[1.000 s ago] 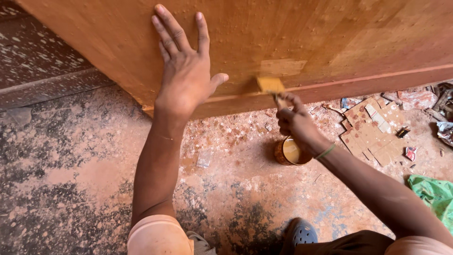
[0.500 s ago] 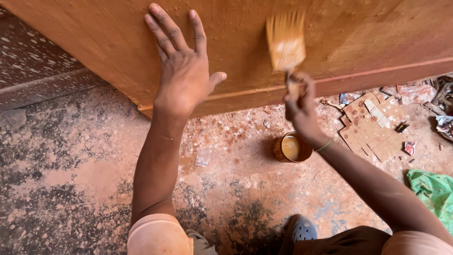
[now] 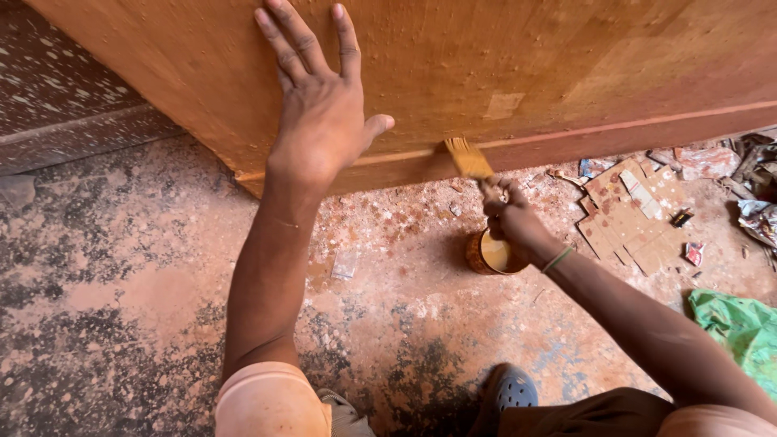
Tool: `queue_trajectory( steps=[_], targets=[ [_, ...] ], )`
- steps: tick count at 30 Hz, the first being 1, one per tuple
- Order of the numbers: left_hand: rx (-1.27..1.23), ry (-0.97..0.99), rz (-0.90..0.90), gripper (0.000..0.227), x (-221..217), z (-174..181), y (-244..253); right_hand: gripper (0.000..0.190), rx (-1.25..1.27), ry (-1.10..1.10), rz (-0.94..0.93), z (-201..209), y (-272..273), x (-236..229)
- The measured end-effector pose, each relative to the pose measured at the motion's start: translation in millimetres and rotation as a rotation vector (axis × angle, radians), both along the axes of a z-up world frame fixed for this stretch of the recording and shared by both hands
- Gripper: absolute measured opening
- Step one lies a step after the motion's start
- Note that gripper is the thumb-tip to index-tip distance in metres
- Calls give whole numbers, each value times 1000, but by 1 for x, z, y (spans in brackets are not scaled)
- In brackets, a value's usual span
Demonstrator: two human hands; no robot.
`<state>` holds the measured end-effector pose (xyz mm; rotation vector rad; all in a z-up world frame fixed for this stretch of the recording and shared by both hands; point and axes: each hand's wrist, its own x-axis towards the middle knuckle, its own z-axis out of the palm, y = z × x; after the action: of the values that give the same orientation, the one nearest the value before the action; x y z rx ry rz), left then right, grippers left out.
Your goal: The person applies a wood finish to a large wooden furniture piece using a brush. They repeatedly dip the brush into a small container and spread the finish across the surface and edges.
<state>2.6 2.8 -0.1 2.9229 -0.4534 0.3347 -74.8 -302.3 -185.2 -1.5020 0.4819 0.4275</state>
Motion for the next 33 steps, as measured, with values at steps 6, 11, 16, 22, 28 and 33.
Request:
queue_trajectory(
  steps=[6, 11, 16, 22, 28, 33],
  targets=[
    [7, 7, 17, 130, 2, -3, -2, 49, 209, -235, -77, 118, -2, 4],
    [11, 1, 22, 129, 1, -5, -2, 38, 372, -484, -18, 187, -8, -17],
    [0, -8, 31, 129, 2, -7, -4, 33, 557, -569, 0, 203, -3, -33],
    [4, -54, 19, 131, 2, -10, -5, 51, 320, -770, -22, 216, -1, -52],
    [-9, 7, 31, 129, -2, -3, -5, 52, 158, -885, -8, 176, -26, -15],
    [-4, -20, 15, 127, -3, -1, -5, 51, -55, -714, 0, 67, -35, 4]
  ],
)
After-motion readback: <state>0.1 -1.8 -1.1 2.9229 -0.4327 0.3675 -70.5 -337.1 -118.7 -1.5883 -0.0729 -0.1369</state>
